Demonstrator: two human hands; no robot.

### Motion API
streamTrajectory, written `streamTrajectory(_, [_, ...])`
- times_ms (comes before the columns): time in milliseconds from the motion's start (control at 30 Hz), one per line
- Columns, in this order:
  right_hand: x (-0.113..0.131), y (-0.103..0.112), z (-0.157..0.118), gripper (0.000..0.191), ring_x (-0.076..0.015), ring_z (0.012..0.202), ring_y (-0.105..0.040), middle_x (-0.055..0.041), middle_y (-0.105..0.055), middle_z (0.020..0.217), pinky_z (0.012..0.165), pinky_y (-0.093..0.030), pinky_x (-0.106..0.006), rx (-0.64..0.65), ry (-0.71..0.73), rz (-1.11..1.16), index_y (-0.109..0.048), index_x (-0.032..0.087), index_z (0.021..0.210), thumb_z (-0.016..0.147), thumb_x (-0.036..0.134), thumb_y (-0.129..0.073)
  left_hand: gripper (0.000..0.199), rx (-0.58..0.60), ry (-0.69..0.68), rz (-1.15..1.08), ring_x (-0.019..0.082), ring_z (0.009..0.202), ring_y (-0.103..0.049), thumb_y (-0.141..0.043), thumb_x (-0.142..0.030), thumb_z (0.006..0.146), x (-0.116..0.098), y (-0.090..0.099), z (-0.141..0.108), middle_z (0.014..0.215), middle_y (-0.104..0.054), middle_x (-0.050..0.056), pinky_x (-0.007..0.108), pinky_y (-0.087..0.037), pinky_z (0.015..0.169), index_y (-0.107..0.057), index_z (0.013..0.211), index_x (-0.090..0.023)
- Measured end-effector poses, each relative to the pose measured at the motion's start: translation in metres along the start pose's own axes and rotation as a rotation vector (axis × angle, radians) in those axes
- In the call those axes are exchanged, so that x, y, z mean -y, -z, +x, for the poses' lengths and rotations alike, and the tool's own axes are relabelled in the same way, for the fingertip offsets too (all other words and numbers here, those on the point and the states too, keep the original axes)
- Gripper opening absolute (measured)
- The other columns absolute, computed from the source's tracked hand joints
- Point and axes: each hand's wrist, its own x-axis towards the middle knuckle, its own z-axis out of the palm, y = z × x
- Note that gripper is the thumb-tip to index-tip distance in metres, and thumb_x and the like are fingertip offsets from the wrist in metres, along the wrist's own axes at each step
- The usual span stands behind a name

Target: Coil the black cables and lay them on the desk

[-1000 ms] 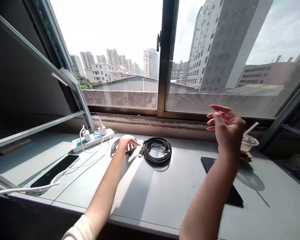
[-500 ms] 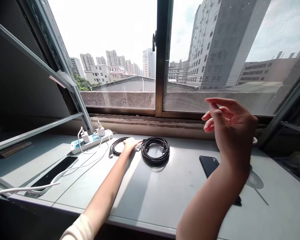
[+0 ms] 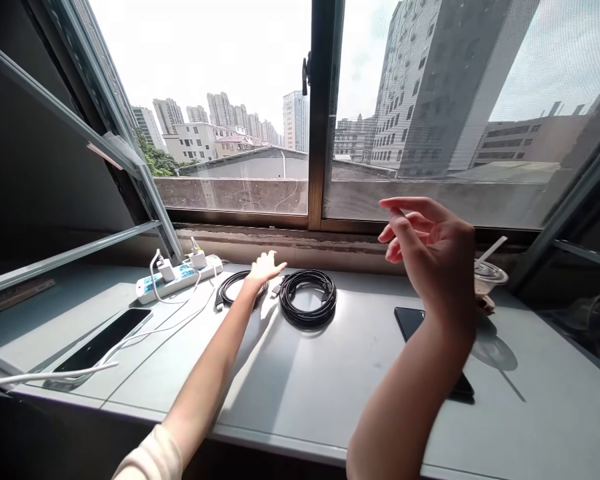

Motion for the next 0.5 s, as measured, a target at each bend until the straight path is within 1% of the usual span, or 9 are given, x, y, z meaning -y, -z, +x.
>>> streamTrajectory(67, [0.001, 0.001, -0.001, 0.02, -0.0071, 0.042, -0.047, 0.0029, -0.056, 0.057, 0.039, -0.04, -0.02, -0.018, -0.001, 0.006, -0.069, 0.021, 0.093, 0.078, 0.024, -0.056, 0.052, -0.029, -0.134, -0.002, 0.024, 0.126, -0.037, -0.042, -0.047, 0.089, -0.015, -0.008, -0.002, 0.136, -0.042, 0.009, 0.04, -0.028, 0.106, -0.037, 0.134, -0.022])
streamTrajectory(133, [0.002, 0.002, -0.002, 0.02, -0.008, 0.043, -0.048, 0.0025, -0.056, 0.057, 0.04, -0.04, -0.021, -0.03, -0.009, 0.0, -0.07, 0.022, 0.093, 0.078, 0.024, -0.056, 0.052, -0.015, -0.24, 0.001, 0.022, 0.125, -0.038, -0.043, -0.048, 0.089, -0.027, -0.023, -0.005, 0.135, -0.044, 0.006, 0.034, -0.029, 0.104, -0.036, 0.135, -0.025])
streamTrajectory(167, [0.002, 0.003, -0.003, 0.02, -0.0083, 0.043, -0.048, 0.0024, -0.056, 0.058, 0.04, -0.04, -0.022, -0.037, -0.011, -0.008, -0.07, 0.023, 0.092, 0.078, 0.023, -0.056, 0.052, -0.001, -0.268, 0.009, 0.023, 0.123, -0.04, -0.045, -0.046, 0.088, -0.032, -0.032, -0.006, 0.134, -0.045, 0.007, 0.033, -0.031, 0.103, -0.038, 0.134, -0.024])
streamTrajectory(267, [0.004, 0.004, -0.004, 0.018, -0.0083, 0.043, -0.048, 0.0021, -0.056, 0.057, 0.042, -0.039, -0.023, -0.05, -0.007, -0.034, -0.07, 0.024, 0.089, 0.077, 0.022, -0.056, 0.047, 0.041, -0.294, 0.05, 0.024, 0.117, -0.046, -0.052, -0.034, 0.086, -0.038, -0.056, -0.01, 0.128, -0.05, 0.01, 0.036, -0.036, 0.098, -0.043, 0.13, -0.02])
streamTrajectory(333, [0.004, 0.005, -0.005, 0.018, -0.0085, 0.043, -0.048, 0.0018, -0.055, 0.058, 0.042, -0.039, -0.023, -0.058, -0.005, -0.055, -0.07, 0.024, 0.088, 0.078, 0.021, -0.055, 0.041, 0.032, -0.288, 0.074, 0.024, 0.115, -0.047, -0.051, -0.027, 0.087, -0.037, -0.064, -0.01, 0.125, -0.051, 0.012, 0.038, -0.038, 0.096, -0.046, 0.127, -0.018])
streamTrajectory(433, [0.003, 0.005, -0.006, 0.016, -0.0095, 0.045, -0.049, 0.0012, -0.056, 0.059, 0.042, -0.038, -0.024, -0.075, 0.004, -0.088, -0.069, 0.025, 0.086, 0.079, 0.023, -0.055, 0.032, 0.0, -0.263, 0.097, 0.022, 0.111, -0.049, -0.048, -0.03, 0.089, -0.03, -0.065, -0.004, 0.121, -0.052, 0.01, 0.043, -0.04, 0.093, -0.052, 0.117, -0.015])
streamTrajectory(500, [0.002, 0.004, -0.006, 0.014, -0.0099, 0.044, -0.048, 0.0012, -0.055, 0.059, 0.042, -0.038, -0.025, -0.085, 0.012, -0.095, -0.068, 0.025, 0.084, 0.079, 0.025, -0.055, 0.032, -0.01, -0.254, 0.104, 0.022, 0.109, -0.05, -0.049, -0.035, 0.089, -0.025, -0.064, 0.0, 0.12, -0.053, 0.01, 0.045, -0.041, 0.093, -0.054, 0.113, -0.015])
